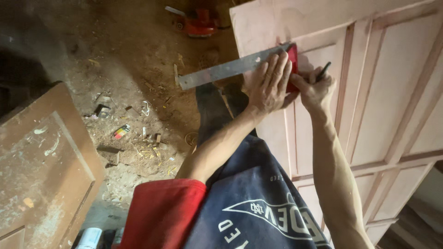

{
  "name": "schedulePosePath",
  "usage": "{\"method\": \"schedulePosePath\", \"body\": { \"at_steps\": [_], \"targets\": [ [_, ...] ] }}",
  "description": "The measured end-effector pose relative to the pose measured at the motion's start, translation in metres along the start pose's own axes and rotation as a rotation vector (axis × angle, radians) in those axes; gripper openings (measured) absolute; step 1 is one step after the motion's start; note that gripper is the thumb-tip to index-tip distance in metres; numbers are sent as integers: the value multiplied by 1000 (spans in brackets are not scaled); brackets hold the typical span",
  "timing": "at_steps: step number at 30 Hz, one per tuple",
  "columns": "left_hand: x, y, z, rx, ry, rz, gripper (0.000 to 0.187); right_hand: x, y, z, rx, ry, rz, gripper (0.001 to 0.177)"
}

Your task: The person uses a metal ruler and a pencil to draw straight lines on a wooden door. They repeatedly reposition the ruler and draw lines along its edge to mark the surface.

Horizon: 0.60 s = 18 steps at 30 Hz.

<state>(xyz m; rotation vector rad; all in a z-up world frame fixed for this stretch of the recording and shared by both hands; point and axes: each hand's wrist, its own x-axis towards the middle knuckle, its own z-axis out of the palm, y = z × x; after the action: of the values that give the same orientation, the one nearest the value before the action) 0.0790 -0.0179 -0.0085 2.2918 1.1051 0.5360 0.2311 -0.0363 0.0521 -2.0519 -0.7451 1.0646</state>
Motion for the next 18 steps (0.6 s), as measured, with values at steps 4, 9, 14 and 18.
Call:
{"method": "schedulePosePath", "body": {
  "at_steps": [4,9,14,18],
  "targets": [
    [1,0,-1,27,24,5,89,2,2,2,236,-44,29,42],
    [1,0,-3,40,-22,5,90,0,4,2,234,-40,66,43],
    [2,1,-6,59,-35,0,88,3,11,2,269,-37,53,44],
    [2,1,-4,59,-33,-16,87,3,17,0,164,-16,56,49]
  ]
}}
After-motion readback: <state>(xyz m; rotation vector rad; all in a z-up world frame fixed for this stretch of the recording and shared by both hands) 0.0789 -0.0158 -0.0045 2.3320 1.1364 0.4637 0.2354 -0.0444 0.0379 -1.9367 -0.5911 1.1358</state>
